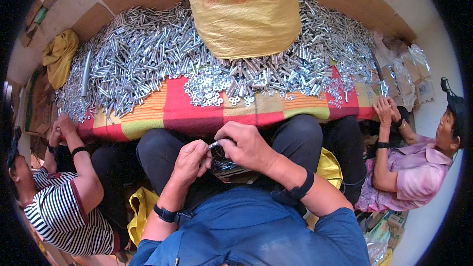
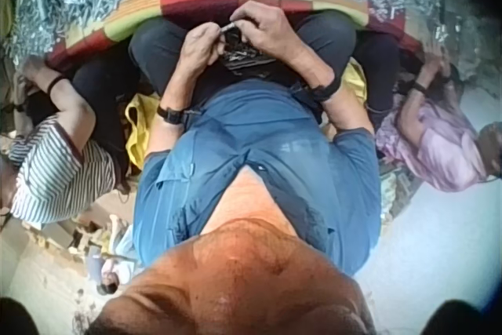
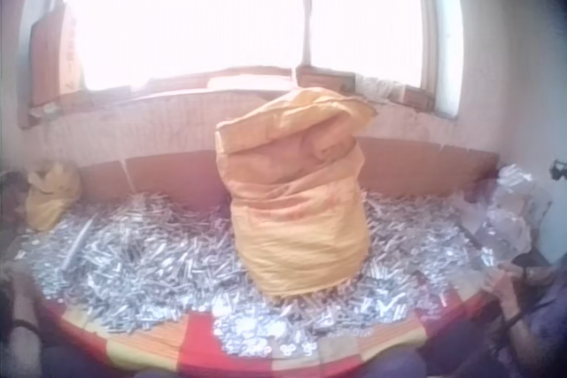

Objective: Manually assembling washers and nuts onto metal bolts or screws.

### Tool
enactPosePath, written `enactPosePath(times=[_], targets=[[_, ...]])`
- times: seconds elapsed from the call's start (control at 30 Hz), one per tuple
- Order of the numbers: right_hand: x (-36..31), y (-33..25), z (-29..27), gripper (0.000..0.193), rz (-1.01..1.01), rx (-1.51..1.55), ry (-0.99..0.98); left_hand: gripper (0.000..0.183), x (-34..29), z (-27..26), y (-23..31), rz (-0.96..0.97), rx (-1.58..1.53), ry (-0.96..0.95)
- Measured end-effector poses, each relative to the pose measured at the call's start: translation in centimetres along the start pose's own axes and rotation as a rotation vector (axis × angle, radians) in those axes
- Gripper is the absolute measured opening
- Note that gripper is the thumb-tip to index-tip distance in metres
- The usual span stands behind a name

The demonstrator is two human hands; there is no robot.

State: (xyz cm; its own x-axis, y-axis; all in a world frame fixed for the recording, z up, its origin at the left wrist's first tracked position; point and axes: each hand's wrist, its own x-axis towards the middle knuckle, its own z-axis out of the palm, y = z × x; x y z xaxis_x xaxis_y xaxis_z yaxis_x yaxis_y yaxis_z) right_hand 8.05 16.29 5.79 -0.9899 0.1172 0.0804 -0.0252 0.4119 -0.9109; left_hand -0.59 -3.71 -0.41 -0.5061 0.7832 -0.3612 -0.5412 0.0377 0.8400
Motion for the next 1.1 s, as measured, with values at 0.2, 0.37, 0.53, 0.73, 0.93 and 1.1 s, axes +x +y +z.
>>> enactPosePath(times=[0.2,0.37,0.53,0.73,0.93,1.1], targets=[[1.2,1.1,-1.4,0.009,-0.121,-0.181,0.079,0.040,0.1,0.0,0.0,0.013,0.001,0.006],[3.2,6.2,-3.7,0.016,0.101,-0.772,0.309,0.037,0.1,0.1,0.2,0.004,-0.029,0.010],[4.7,8.1,-4.3,0.017,0.052,-0.721,0.255,0.037,0.0,0.0,0.3,0.007,-0.029,0.008],[4.2,6.6,-4.9,0.013,0.128,-0.423,0.250,0.037,0.1,-0.1,0.2,-0.005,-0.028,0.020],[1.8,1.1,-2.7,0.016,0.401,0.355,-0.101,0.038,0.1,0.0,0.3,-0.016,-0.014,0.022],[1.1,0.6,-1.6,0.015,0.303,0.336,-0.158,0.037,0.1,0.1,0.4,-0.022,-0.010,0.020]])
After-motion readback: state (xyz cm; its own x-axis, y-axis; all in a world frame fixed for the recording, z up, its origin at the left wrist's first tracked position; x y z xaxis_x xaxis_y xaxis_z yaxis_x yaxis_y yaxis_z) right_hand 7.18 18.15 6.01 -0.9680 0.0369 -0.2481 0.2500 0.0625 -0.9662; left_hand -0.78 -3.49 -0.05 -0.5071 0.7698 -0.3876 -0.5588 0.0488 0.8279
